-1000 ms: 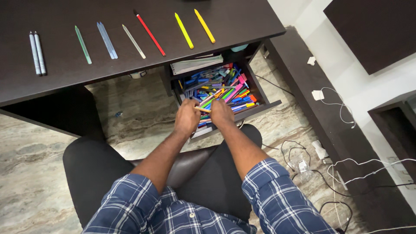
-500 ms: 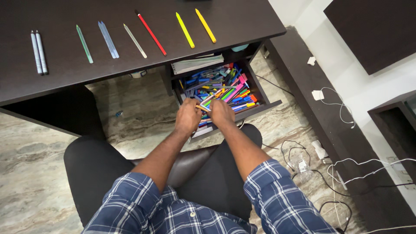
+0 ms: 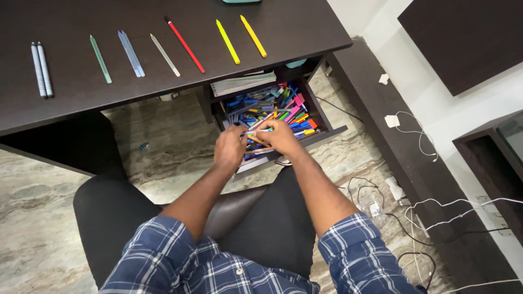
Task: The person takes pens from a drawer and arranges them on the desk by color. They repeatedly reach into the drawer, select pens, and place them in rows on the desk surface.
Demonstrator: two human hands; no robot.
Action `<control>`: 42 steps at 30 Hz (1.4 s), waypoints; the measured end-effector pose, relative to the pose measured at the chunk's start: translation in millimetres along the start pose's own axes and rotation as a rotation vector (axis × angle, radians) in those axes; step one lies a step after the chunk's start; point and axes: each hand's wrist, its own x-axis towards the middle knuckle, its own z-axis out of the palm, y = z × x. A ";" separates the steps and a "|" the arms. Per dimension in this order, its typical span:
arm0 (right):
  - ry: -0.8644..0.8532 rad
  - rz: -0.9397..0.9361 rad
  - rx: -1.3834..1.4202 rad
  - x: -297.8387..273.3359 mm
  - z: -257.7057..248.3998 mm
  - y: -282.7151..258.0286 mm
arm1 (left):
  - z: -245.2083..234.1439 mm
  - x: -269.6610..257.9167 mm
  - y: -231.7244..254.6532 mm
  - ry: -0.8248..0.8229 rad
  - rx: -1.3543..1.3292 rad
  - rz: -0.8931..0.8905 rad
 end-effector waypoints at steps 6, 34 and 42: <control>0.026 0.037 0.335 6.5 1.8 -5.2 | -28.2 -6.2 20.7 0.072 -0.013 0.054; -0.052 -0.303 0.555 19.6 93.9 -181.2 | -228.3 13.5 56.7 0.493 -0.141 0.052; -0.151 -0.394 0.452 32.7 154.3 -216.7 | -305.2 7.9 2.9 0.678 0.052 -0.039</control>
